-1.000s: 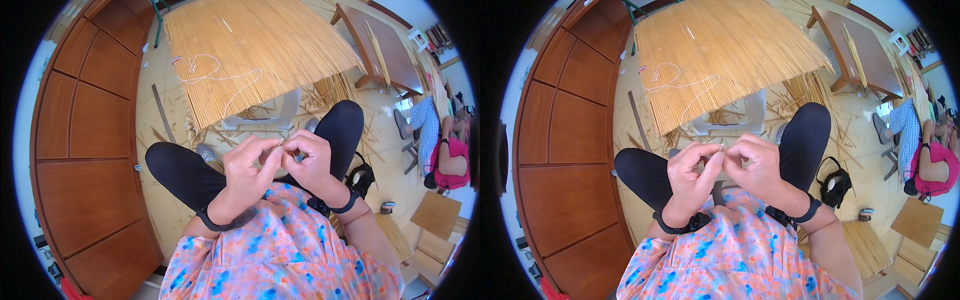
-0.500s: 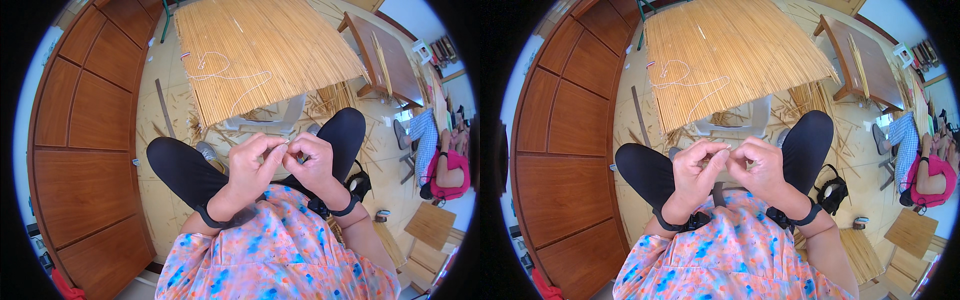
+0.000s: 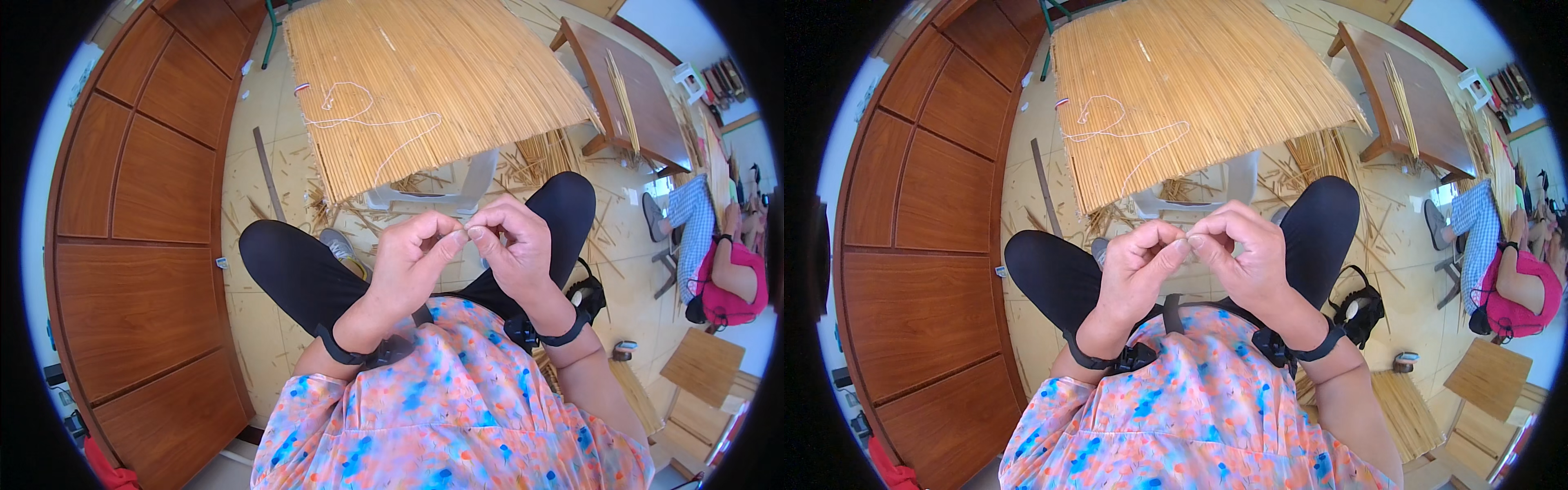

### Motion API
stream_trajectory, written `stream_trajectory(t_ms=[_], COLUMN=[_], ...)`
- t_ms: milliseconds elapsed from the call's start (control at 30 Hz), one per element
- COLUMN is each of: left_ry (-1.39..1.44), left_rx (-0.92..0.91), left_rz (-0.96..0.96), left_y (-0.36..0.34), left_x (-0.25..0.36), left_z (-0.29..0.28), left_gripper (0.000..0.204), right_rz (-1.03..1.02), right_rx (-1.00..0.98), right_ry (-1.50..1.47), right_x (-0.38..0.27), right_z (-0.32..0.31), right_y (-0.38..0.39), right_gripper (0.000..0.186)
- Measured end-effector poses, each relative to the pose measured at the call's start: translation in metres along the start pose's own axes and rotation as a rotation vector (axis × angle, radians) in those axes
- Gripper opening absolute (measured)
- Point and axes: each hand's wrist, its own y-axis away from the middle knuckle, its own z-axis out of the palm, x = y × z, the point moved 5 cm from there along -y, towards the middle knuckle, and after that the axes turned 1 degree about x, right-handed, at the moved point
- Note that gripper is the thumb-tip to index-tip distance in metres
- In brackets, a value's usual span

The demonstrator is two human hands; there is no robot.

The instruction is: The person assembles a bamboo mat by threading a string through thin wooden slats, using shears to trim excess material and securing the edges by hand.

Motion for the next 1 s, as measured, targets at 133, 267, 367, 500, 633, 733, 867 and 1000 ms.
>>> stream_trajectory(t_ms=[133,267,367,500,633,733,867,1000], left_ry=[0.05,-0.031,-0.089,-0.109,-0.143,-0.111,-0.204,-0.489], left_rx=[-0.008,0.022,0.07,0.124,0.138,0.147,0.208,0.276], left_rz=[-0.03,0.032,0.127,0.049,0.073,0.158,0.259,0.438], left_y=[0.0,-0.001,-0.001,0.001,0.0,-0.001,-0.002,0.003], left_x=[-0.001,-0.001,0.004,0.006,0.001,0.004,0.015,0.036], left_z=[0.005,0.007,0.008,0.0,-0.004,0.0,0.0,0.002], left_gripper=[0.01,0.009,0.007,0.004,0.005,0.005,0.007,0.011], right_rz=[-0.059,-0.145,-0.061,0.186,0.173,0.112,0.085,0.051], right_rx=[-0.025,0.007,0.049,0.157,-0.066,-0.15,-0.093,-0.073], right_ry=[0.11,0.167,0.03,-0.173,-0.006,0.004,0.064,0.14], right_x=[0.001,0.0,0.005,0.022,0.013,0.004,-0.003,-0.002], right_z=[-0.001,-0.001,-0.001,-0.012,0.003,0.012,0.01,0.009], right_y=[-0.003,-0.002,0.002,0.005,0.007,0.008,0.005,0.005], right_gripper=[0.011,0.012,0.012,0.01,0.008,0.012,0.007,0.006])
